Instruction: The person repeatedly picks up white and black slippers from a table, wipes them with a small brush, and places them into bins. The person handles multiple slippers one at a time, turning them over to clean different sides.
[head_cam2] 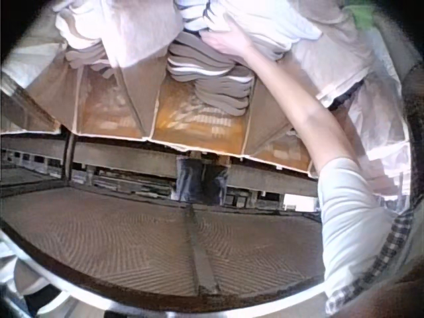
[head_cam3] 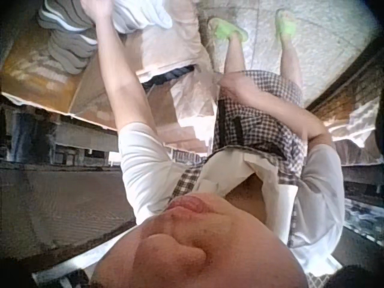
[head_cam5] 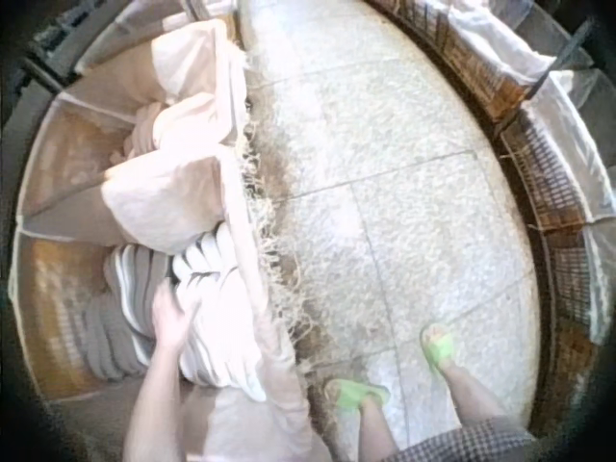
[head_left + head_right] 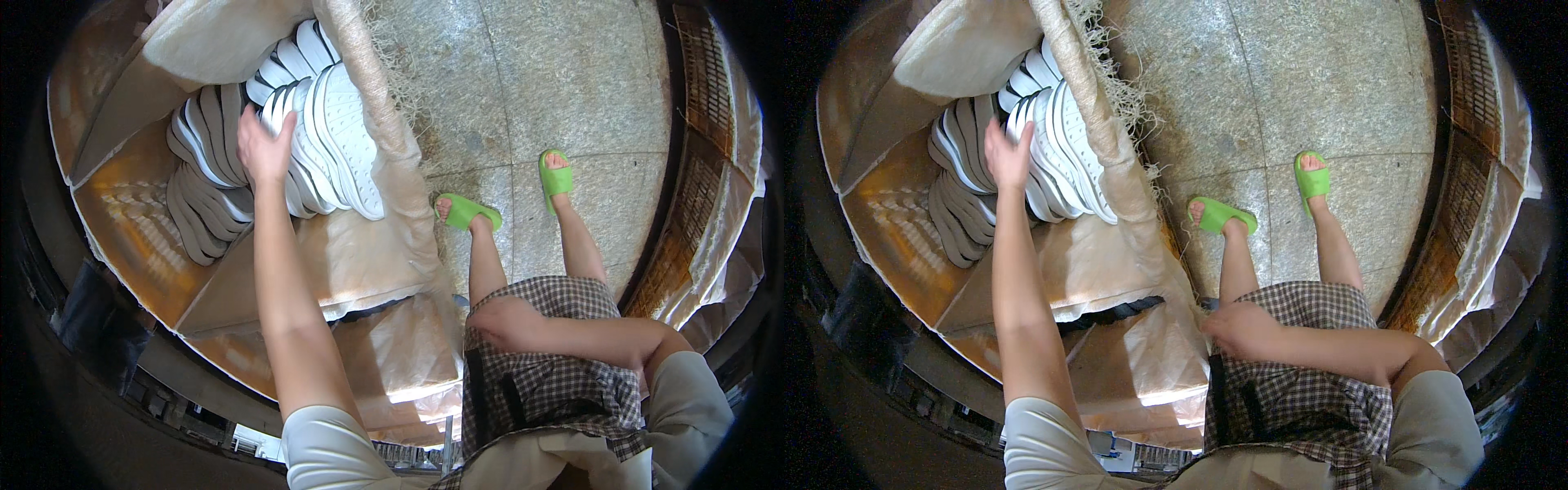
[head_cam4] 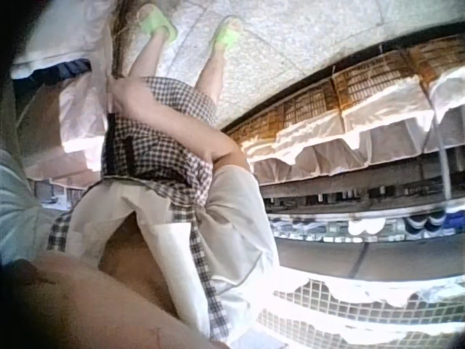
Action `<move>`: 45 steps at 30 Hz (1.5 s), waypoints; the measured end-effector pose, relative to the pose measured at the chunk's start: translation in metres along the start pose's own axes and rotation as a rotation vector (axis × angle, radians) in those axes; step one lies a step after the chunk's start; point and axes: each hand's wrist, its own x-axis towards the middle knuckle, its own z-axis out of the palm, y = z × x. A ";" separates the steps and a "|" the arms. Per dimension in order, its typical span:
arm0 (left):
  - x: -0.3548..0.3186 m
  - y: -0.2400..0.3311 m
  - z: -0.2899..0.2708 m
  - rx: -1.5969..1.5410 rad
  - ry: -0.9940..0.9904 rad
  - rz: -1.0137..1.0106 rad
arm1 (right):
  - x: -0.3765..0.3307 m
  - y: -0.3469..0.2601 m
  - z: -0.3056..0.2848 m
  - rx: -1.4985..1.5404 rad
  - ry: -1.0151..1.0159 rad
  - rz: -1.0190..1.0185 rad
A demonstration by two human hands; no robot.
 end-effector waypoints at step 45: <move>-0.224 0.144 -0.661 -1.279 1.077 -0.236 | -0.217 -0.149 -0.218 -0.474 0.404 0.233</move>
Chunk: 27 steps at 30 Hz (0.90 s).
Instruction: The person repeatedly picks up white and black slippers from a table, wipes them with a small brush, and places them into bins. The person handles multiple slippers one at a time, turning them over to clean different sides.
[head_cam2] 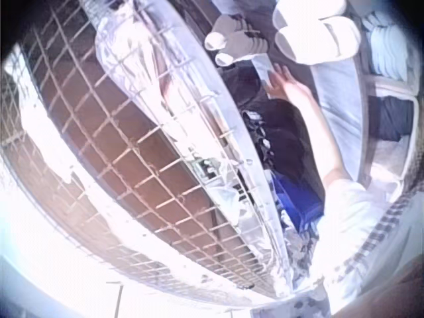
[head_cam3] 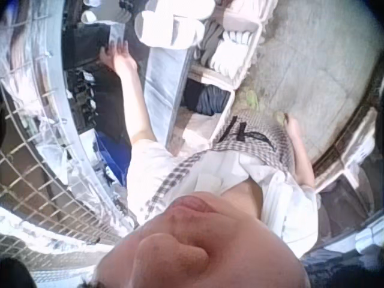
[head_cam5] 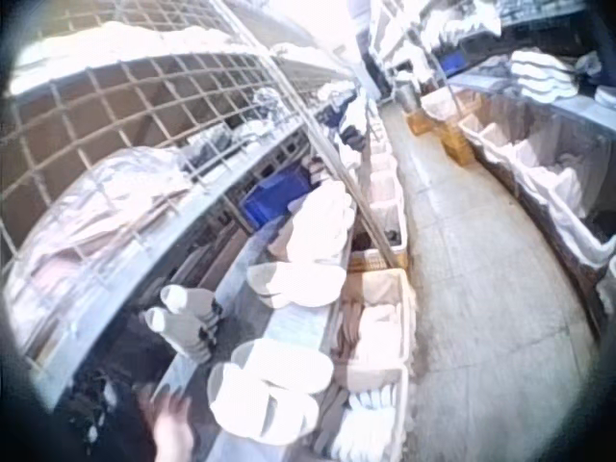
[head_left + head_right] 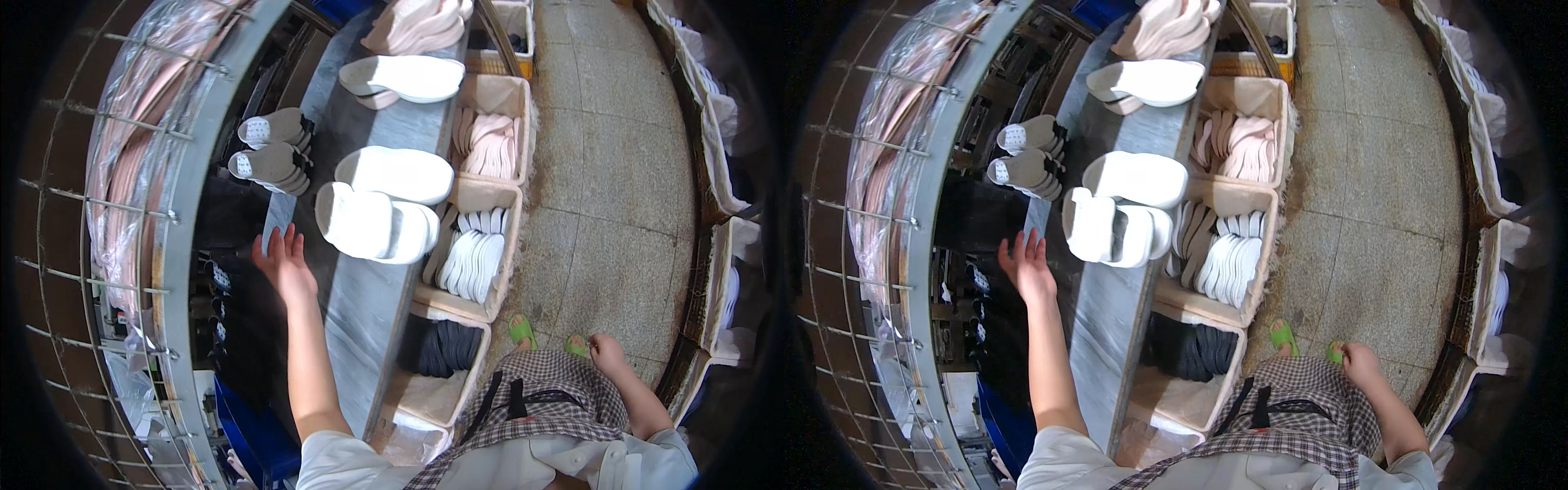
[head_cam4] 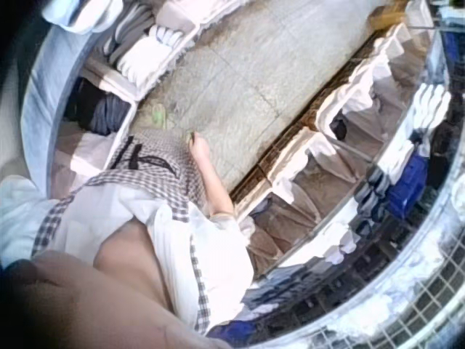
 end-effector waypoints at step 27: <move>0.022 -0.056 -0.138 -0.638 0.234 -0.941 | 0.089 -0.153 -0.027 0.106 -0.201 -0.268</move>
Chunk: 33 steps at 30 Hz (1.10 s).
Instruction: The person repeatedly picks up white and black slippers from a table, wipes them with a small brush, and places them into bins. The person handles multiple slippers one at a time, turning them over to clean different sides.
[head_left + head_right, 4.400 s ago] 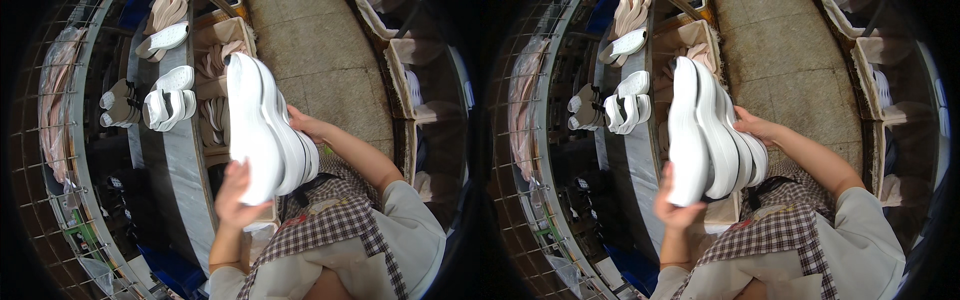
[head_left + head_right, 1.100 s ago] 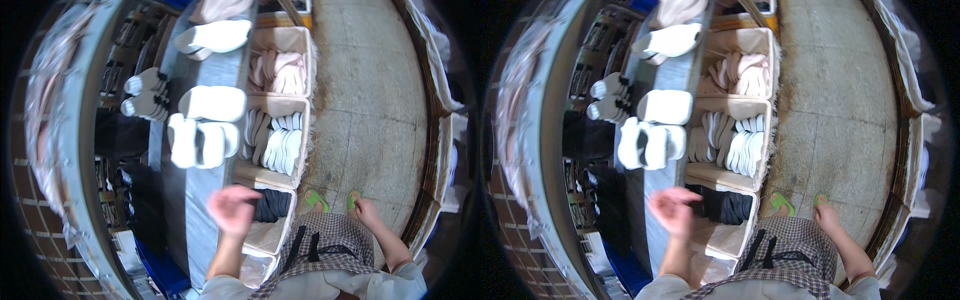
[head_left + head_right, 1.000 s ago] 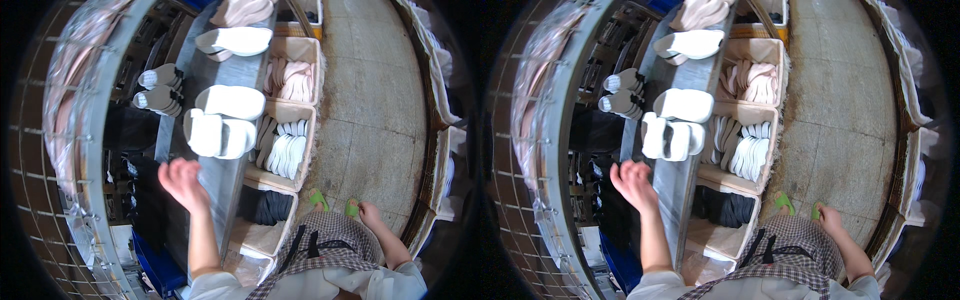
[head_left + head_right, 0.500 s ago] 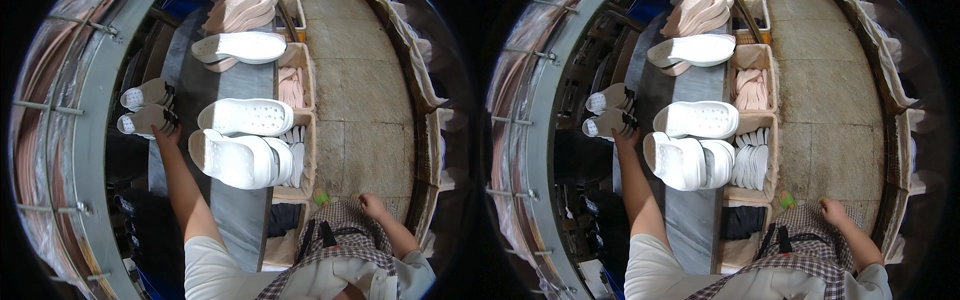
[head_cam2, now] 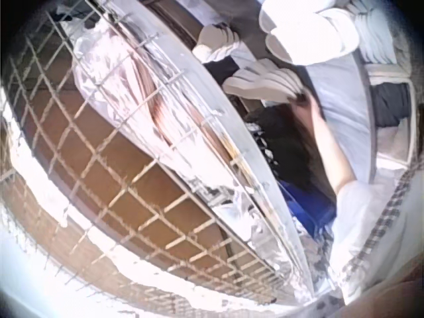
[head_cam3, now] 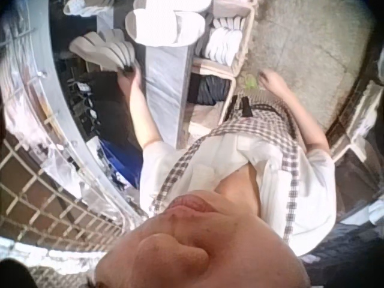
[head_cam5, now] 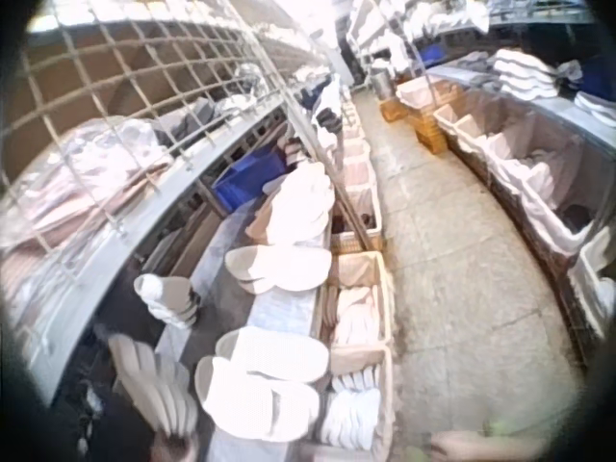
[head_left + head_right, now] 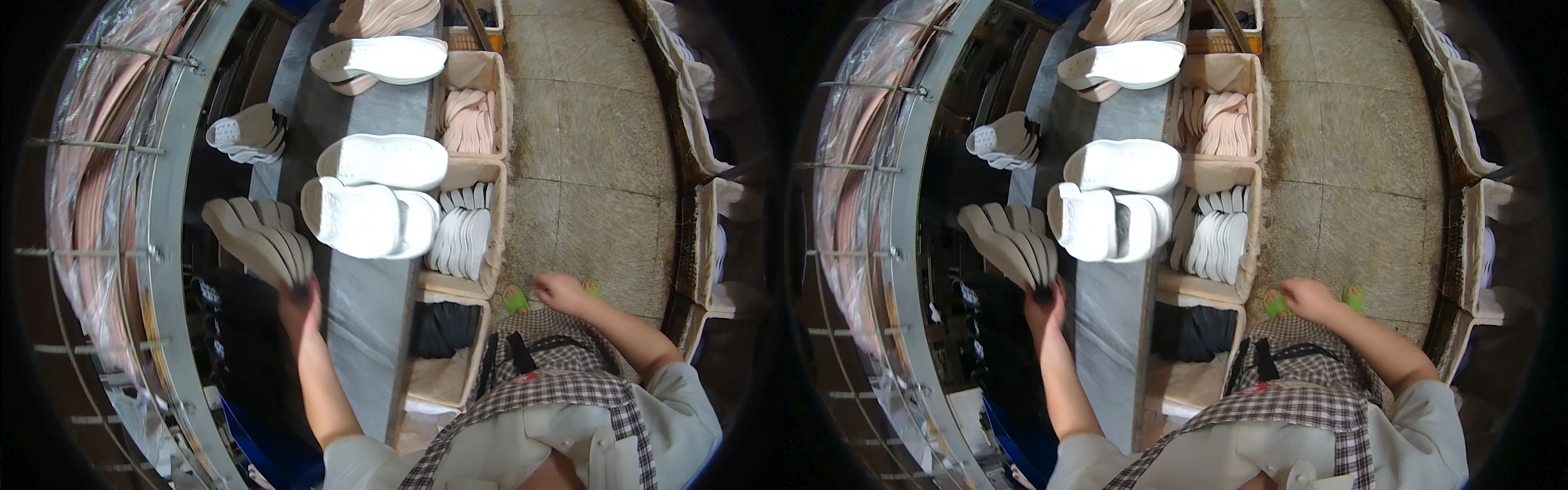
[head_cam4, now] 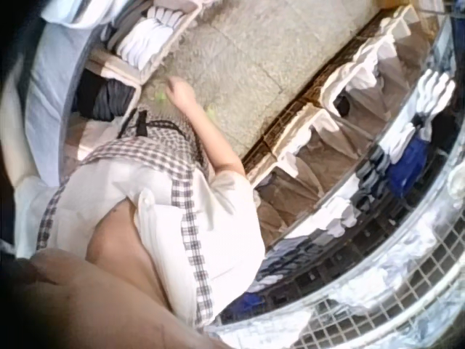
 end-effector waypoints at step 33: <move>-0.228 -0.376 0.133 0.675 -0.523 -0.313 | -0.137 -0.047 -0.158 1.670 -0.327 0.375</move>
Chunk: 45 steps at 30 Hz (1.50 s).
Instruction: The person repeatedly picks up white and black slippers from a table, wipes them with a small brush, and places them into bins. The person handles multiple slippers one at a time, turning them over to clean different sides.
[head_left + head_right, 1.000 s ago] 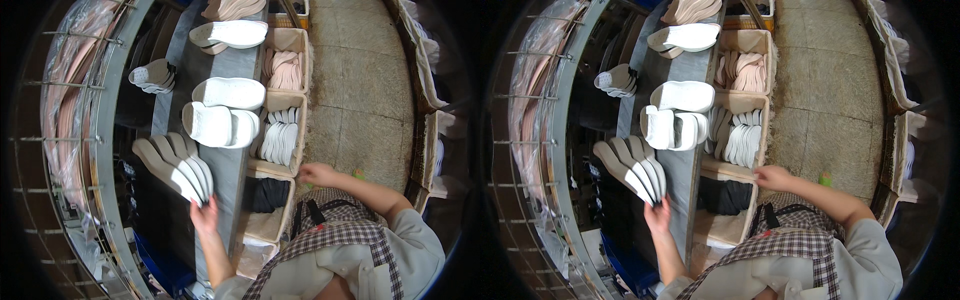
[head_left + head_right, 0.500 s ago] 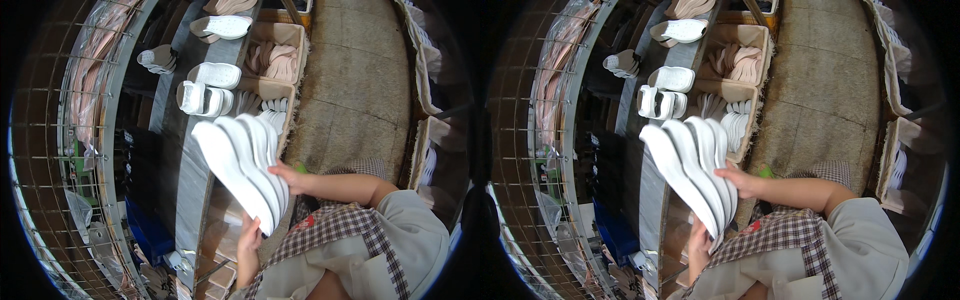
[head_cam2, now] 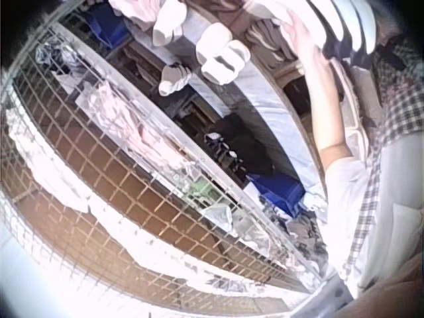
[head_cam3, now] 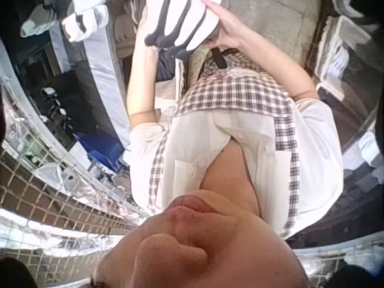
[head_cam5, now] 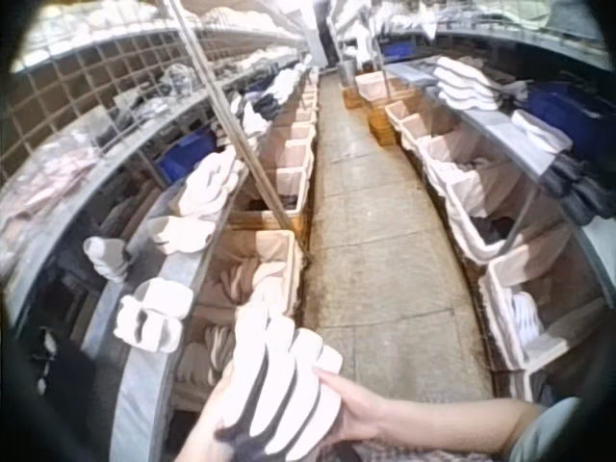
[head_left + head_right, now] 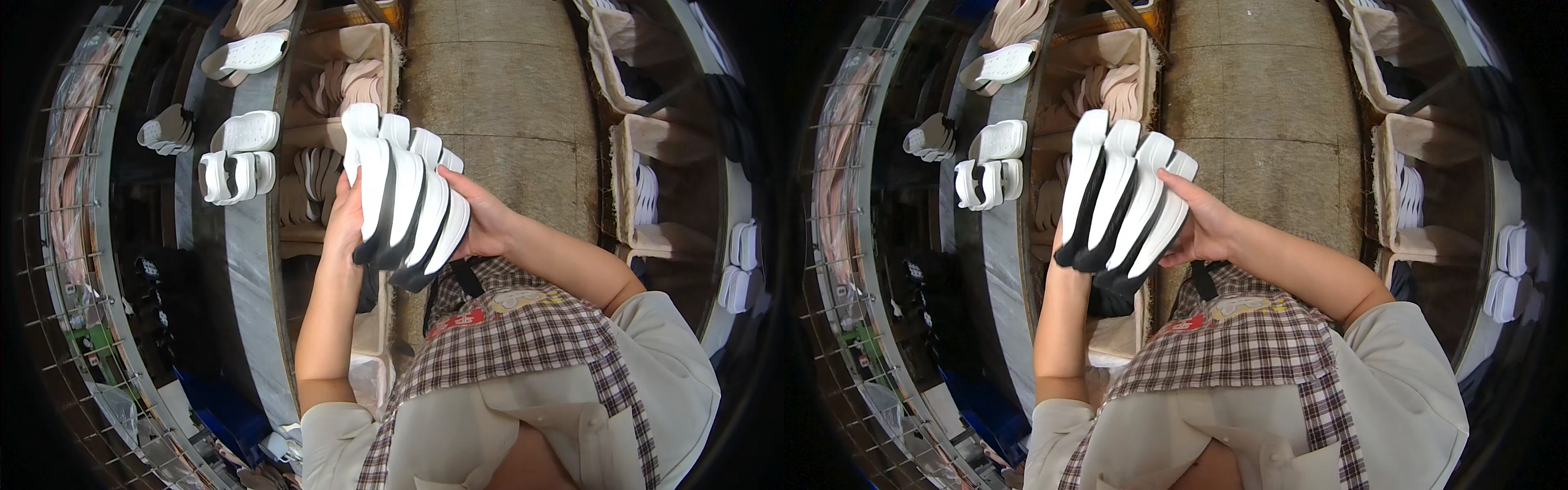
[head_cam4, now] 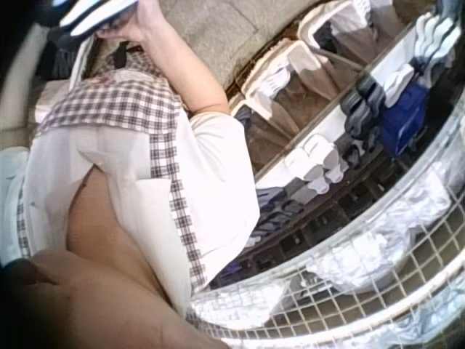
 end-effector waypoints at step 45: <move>-0.003 -0.017 0.006 -0.091 -0.112 -0.299 | -0.008 0.018 -0.028 0.304 -0.190 0.085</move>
